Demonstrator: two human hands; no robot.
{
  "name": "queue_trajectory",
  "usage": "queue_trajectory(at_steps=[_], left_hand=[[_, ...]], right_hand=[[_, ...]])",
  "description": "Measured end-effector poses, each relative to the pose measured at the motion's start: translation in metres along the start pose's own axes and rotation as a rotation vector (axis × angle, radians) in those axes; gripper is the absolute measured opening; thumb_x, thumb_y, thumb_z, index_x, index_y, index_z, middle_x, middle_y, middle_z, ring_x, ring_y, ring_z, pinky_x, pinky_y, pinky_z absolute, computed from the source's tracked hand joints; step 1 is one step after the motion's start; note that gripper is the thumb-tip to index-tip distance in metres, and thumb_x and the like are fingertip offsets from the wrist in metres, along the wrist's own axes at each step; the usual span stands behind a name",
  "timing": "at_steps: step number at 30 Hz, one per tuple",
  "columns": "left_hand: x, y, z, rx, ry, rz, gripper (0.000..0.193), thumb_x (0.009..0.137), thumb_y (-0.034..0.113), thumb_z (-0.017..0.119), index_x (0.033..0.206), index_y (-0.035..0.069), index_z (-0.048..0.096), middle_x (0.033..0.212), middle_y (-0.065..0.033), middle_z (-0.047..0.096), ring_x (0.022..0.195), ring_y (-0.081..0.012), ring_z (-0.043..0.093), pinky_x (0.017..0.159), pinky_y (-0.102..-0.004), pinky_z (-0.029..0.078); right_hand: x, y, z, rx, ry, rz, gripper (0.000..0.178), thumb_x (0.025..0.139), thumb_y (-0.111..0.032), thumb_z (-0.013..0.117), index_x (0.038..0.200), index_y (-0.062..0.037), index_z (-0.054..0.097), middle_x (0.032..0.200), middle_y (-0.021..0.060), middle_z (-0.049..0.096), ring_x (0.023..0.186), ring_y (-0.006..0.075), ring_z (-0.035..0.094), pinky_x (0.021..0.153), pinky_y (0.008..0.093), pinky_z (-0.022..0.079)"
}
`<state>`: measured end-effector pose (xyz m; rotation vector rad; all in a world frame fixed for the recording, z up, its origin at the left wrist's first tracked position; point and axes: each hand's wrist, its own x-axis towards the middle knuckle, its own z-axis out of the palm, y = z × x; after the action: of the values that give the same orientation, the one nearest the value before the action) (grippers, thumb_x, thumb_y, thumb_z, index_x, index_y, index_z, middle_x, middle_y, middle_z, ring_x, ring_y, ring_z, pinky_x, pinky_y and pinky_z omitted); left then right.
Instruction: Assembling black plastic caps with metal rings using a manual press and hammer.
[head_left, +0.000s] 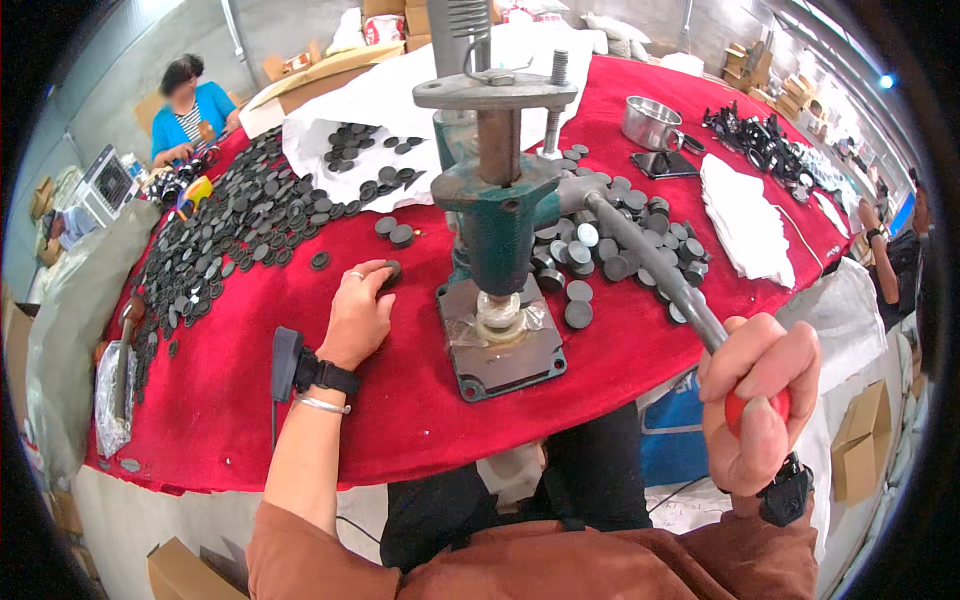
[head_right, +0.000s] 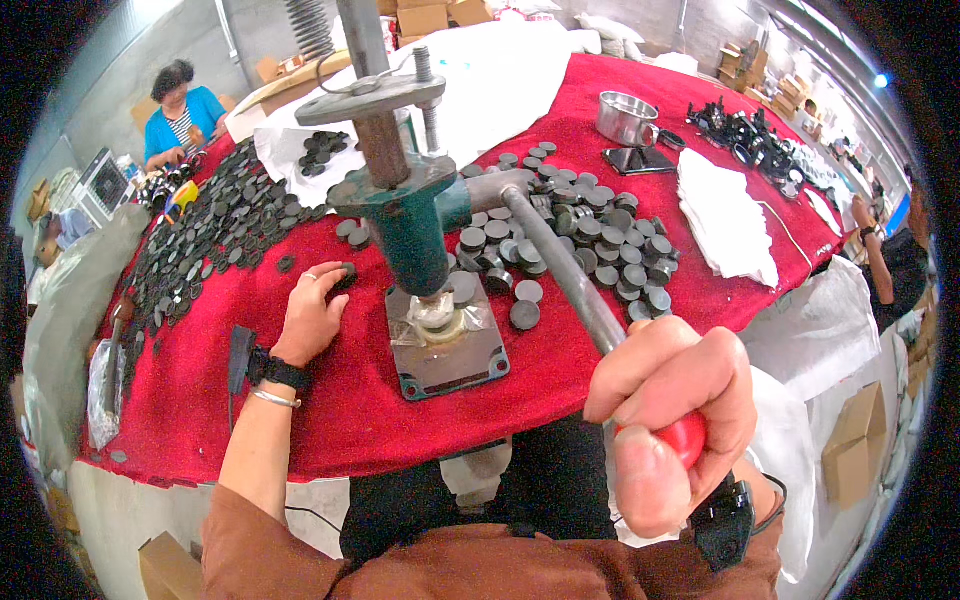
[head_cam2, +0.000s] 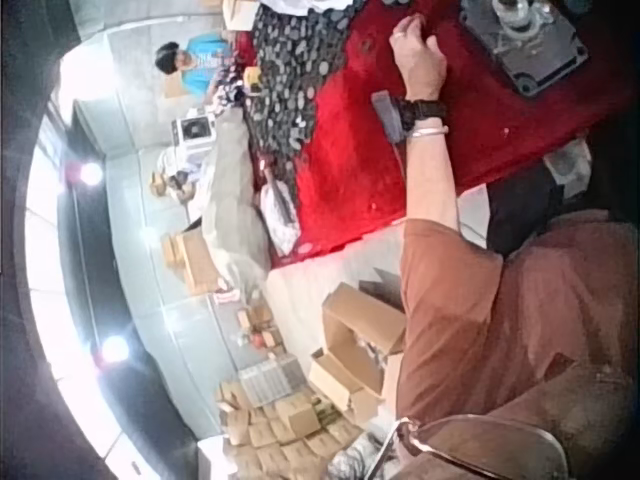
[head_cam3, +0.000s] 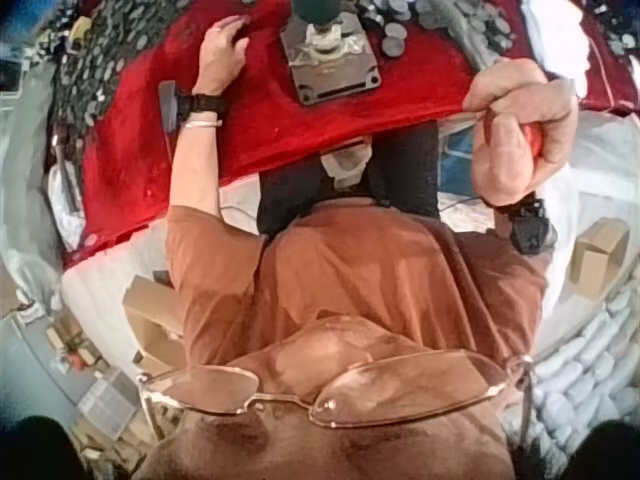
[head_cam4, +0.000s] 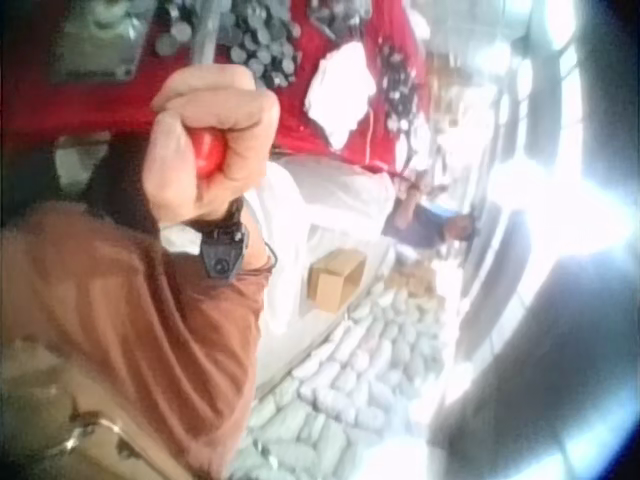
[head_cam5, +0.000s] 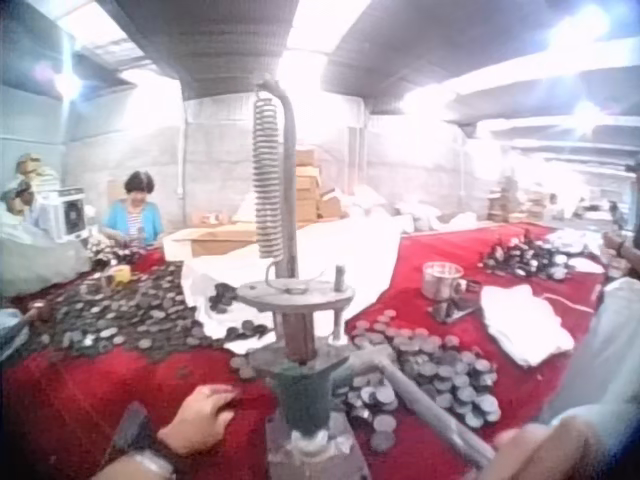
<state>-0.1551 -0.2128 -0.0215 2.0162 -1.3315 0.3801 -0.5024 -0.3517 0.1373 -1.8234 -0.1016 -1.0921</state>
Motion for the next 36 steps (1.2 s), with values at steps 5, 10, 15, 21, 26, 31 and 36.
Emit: queue_trajectory(at_steps=[5, 10, 15, 21, 26, 31, 36], left_hand=[[0.008, -0.002, -0.001, -0.021, 0.056, -0.053, 0.038, 0.073, 0.006, 0.072, 0.109, -0.001, 0.061, 0.111, -0.0176, 0.061, 0.103, -0.0337, 0.059, 0.094, -0.0391, 0.046], [0.012, 0.015, -0.006, 0.198, -0.019, -0.222, 0.037, 0.075, 0.009, 0.072, 0.109, 0.0, 0.061, 0.102, -0.0172, 0.065, 0.102, -0.032, 0.061, 0.088, -0.037, 0.049], [-0.01, 0.065, -0.011, -0.414, -0.017, -0.338, 0.049, 0.077, -0.002, 0.07, 0.121, -0.001, 0.049, 0.104, -0.0115, 0.065, 0.092, -0.015, 0.063, 0.079, -0.0275, 0.052], [-0.03, 0.135, -0.01, -0.67, -0.034, -0.363, 0.057, 0.077, -0.004, 0.071, 0.127, -0.006, 0.043, 0.11, -0.0131, 0.062, 0.094, -0.0141, 0.061, 0.077, -0.0263, 0.051], [-0.015, 0.152, 0.0, -0.581, 0.013, -0.403, 0.053, 0.075, 0.002, 0.074, 0.122, -0.004, 0.05, 0.108, -0.0132, 0.065, 0.093, -0.0146, 0.062, 0.079, -0.0272, 0.05], [-0.003, 0.159, 0.006, -0.574, -0.014, -0.413, 0.054, 0.073, 0.003, 0.076, 0.121, -0.002, 0.053, 0.109, -0.0123, 0.066, 0.098, -0.0149, 0.063, 0.082, -0.0284, 0.05], [-0.014, 0.14, 0.023, -0.719, 0.074, -0.408, 0.07, 0.068, 0.01, 0.081, 0.127, 0.001, 0.045, 0.099, -0.0134, 0.069, 0.081, -0.0162, 0.067, 0.072, -0.0287, 0.053]], right_hand=[[0.0, -0.002, 0.001, 0.03, 0.01, -0.002, 0.02, 0.086, -0.02, 0.059, 0.09, -0.0075, 0.044, 0.077, 0.0122, 0.057, 0.061, 0.0113, 0.041, 0.061, 0.027, 0.036], [0.007, -0.012, 0.002, 0.008, -0.009, 0.004, 0.017, 0.083, -0.016, 0.058, 0.088, -0.0062, 0.045, 0.075, 0.011, 0.055, 0.061, 0.0115, 0.043, 0.06, 0.0264, 0.037], [0.029, -0.024, 0.004, -0.141, 0.088, 0.088, 0.029, 0.084, -0.035, 0.057, 0.08, -0.011, 0.042, 0.065, 0.0078, 0.051, 0.057, 0.0111, 0.039, 0.058, 0.0249, 0.031], [0.043, -0.021, 0.006, -0.101, 0.109, 0.036, 0.029, 0.085, -0.036, 0.057, 0.084, -0.0111, 0.043, 0.067, 0.0084, 0.051, 0.059, 0.009, 0.039, 0.057, 0.0224, 0.03], [0.042, -0.026, 0.008, -0.118, 0.077, 0.097, 0.03, 0.085, -0.037, 0.058, 0.084, -0.0112, 0.043, 0.068, 0.0083, 0.052, 0.058, 0.0085, 0.038, 0.057, 0.0221, 0.03], [0.037, -0.021, 0.014, -0.114, 0.173, 0.026, 0.03, 0.085, -0.037, 0.058, 0.084, -0.0114, 0.044, 0.068, 0.0085, 0.052, 0.058, 0.0082, 0.038, 0.057, 0.0216, 0.03], [0.035, -0.023, 0.009, -0.153, 0.092, 0.091, 0.029, 0.085, -0.036, 0.057, 0.082, -0.0101, 0.043, 0.068, 0.0096, 0.053, 0.058, 0.0094, 0.038, 0.056, 0.0231, 0.03]])
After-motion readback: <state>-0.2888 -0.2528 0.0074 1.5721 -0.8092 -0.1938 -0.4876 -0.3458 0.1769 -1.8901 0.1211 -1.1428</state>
